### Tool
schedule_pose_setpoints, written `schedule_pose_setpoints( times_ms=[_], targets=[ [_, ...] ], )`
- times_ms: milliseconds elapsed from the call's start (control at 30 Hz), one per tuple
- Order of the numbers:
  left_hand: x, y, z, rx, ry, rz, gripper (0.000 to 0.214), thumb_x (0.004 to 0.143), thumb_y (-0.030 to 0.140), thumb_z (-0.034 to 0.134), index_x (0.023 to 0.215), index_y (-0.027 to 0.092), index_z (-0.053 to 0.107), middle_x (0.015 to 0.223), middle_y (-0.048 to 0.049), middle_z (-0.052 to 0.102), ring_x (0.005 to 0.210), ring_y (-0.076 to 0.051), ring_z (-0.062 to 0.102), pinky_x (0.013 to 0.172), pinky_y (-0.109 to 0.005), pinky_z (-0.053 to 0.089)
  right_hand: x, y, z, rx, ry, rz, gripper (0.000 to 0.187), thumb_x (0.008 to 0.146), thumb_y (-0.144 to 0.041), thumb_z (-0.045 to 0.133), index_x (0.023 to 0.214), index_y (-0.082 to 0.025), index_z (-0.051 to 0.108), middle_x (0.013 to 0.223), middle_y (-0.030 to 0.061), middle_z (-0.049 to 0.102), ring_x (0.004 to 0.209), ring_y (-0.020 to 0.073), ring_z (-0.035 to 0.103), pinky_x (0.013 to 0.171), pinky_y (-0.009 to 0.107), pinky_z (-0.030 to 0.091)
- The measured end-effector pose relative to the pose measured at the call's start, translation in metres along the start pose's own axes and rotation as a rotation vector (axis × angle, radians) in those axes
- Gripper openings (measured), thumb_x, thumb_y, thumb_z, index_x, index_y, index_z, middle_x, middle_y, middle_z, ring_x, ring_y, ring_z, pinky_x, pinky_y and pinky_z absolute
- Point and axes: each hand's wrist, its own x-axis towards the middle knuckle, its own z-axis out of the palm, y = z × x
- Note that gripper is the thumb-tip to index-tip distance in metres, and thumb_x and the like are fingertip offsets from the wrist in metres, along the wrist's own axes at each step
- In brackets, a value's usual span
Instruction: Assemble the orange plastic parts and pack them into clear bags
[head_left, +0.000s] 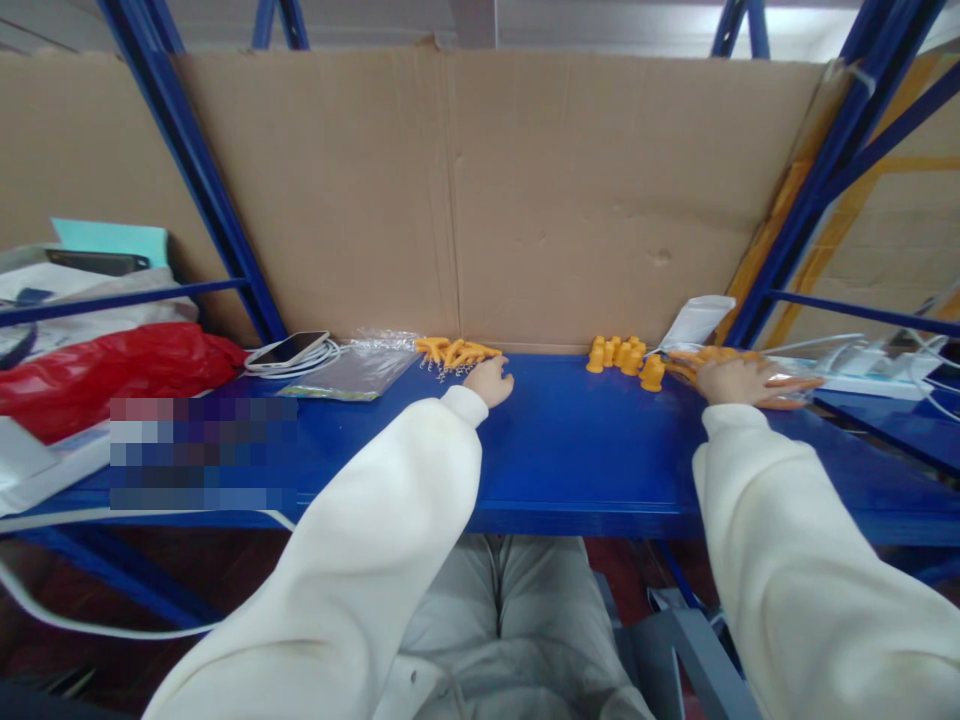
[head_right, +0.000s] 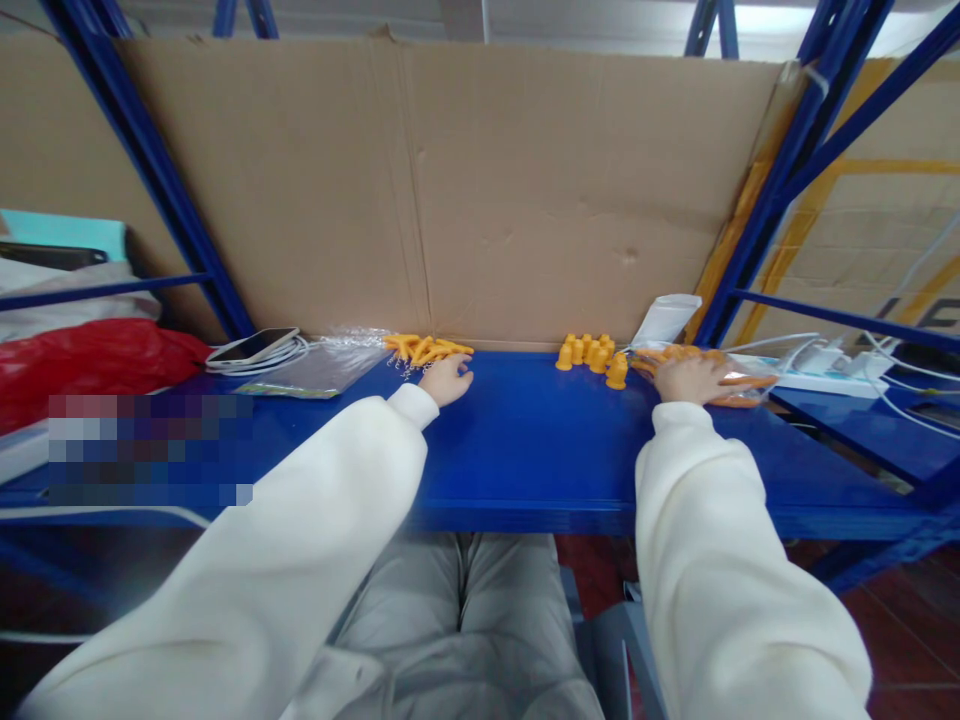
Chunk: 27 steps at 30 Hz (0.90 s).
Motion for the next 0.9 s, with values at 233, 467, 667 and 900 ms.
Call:
schedule_pose_setpoints(
  times_ms=[233,467,667,900],
  targets=[
    [-0.001,0.0,-0.002,-0.003,-0.042,0.026,0.045,0.093,0.017,0.052,0.136,0.009,0.061,0.127,-0.0115,0.071,0.119,-0.02,0.066,0.107,-0.026,0.047,-0.005,-0.004,-0.002,-0.107,-0.045,0.044,0.058,0.094,-0.025,0.04,0.143,0.005,0.05,0.154,0.0349,0.036,0.149,0.0419,0.021,0.114,0.068,0.014],
    [0.002,-0.002,0.002,0.029,-0.096,0.078,0.035,0.09,0.019,0.052,0.117,0.015,0.074,0.119,-0.009,0.075,0.115,-0.022,0.068,0.105,-0.028,0.049,0.004,-0.005,0.002,-0.094,0.02,-0.005,0.052,0.086,-0.018,0.041,0.127,0.009,0.06,0.14,0.0364,0.05,0.139,0.0461,0.035,0.11,0.071,0.022],
    [0.004,-0.004,0.003,0.027,-0.081,0.105,0.031,0.087,0.018,0.053,0.104,0.016,0.079,0.111,-0.0099,0.078,0.11,-0.025,0.07,0.101,-0.032,0.052,0.009,-0.011,0.009,0.067,0.179,-0.34,0.044,0.083,-0.018,0.044,0.12,-0.012,0.067,0.14,0.0222,0.056,0.132,0.0392,0.044,0.106,0.068,0.027],
    [0.007,-0.01,0.002,0.078,-0.02,0.083,0.034,0.087,0.02,0.052,0.109,0.018,0.077,0.112,-0.0074,0.077,0.109,-0.023,0.07,0.103,-0.03,0.051,-0.007,-0.066,0.014,0.182,0.178,-0.576,0.038,0.085,-0.017,0.042,0.112,-0.01,0.068,0.125,0.0219,0.064,0.117,0.0347,0.054,0.098,0.053,0.038]
  ],
)
